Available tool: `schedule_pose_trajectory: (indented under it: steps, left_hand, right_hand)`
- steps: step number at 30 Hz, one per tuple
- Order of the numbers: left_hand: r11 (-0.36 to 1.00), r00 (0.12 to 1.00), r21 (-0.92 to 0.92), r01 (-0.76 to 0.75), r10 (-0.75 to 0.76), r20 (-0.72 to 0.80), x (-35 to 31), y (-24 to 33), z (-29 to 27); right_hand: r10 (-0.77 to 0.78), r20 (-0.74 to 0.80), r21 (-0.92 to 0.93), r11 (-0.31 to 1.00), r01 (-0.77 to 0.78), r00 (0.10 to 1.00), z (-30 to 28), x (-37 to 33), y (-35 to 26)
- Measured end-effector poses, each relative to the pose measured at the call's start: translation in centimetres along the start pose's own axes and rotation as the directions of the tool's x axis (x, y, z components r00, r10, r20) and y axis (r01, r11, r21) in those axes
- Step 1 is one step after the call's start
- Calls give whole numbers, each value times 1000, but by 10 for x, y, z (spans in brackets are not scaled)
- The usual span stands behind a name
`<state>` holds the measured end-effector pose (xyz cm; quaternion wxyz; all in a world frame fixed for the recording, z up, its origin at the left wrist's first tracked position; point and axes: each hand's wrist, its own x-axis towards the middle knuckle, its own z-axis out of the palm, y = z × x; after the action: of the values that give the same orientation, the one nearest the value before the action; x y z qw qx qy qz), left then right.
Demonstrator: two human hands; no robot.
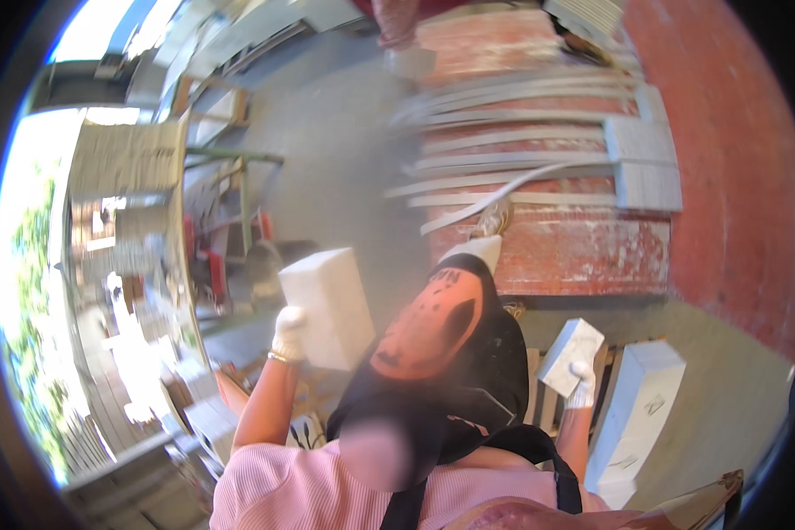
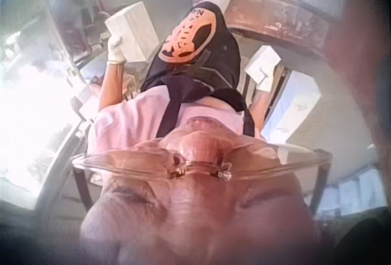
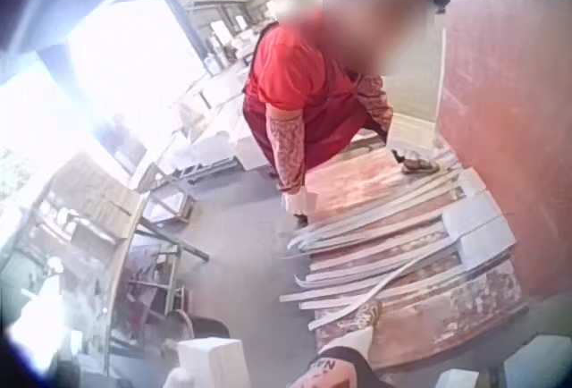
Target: The person repeatedly sands small rectangular blocks using a handheld sanding block, flipping each piece to sand multiple faces. After sanding, the person stacks the finished blocks on a nearby surface.
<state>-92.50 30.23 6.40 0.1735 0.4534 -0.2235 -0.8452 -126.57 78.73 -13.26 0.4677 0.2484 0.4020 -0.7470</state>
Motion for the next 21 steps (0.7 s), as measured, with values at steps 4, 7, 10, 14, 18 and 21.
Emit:
schedule_pose_trajectory:
  steps: [4,7,10,14,18,21]
  left_hand:
    - [987,982,-77,-144,133,-132,-87,-21,-64]
    - [978,979,-159,-134,105,-177,-105,-42,-86]
    - [971,965,25,-236,238,-111,-117,-60,-89]
    - [928,987,-350,-130,154,42,-134,-50,-103]
    - [935,977,-295,-197,211,16,-175,-17,-173]
    - [922,964,-283,-263,266,-31,-213,-2,-248]
  right_hand:
    - [73,-27,29,997,-72,997,-21,-56,0]
    - [179,-54,-23,983,-180,982,-25,-64,-5]
    - [193,-67,-119,973,-200,979,4,-43,12]
    - [200,-32,-211,956,-202,979,80,-18,70]
    - [224,16,-285,935,-210,975,165,-15,153]
    - [254,49,-339,914,-223,966,217,-21,211]
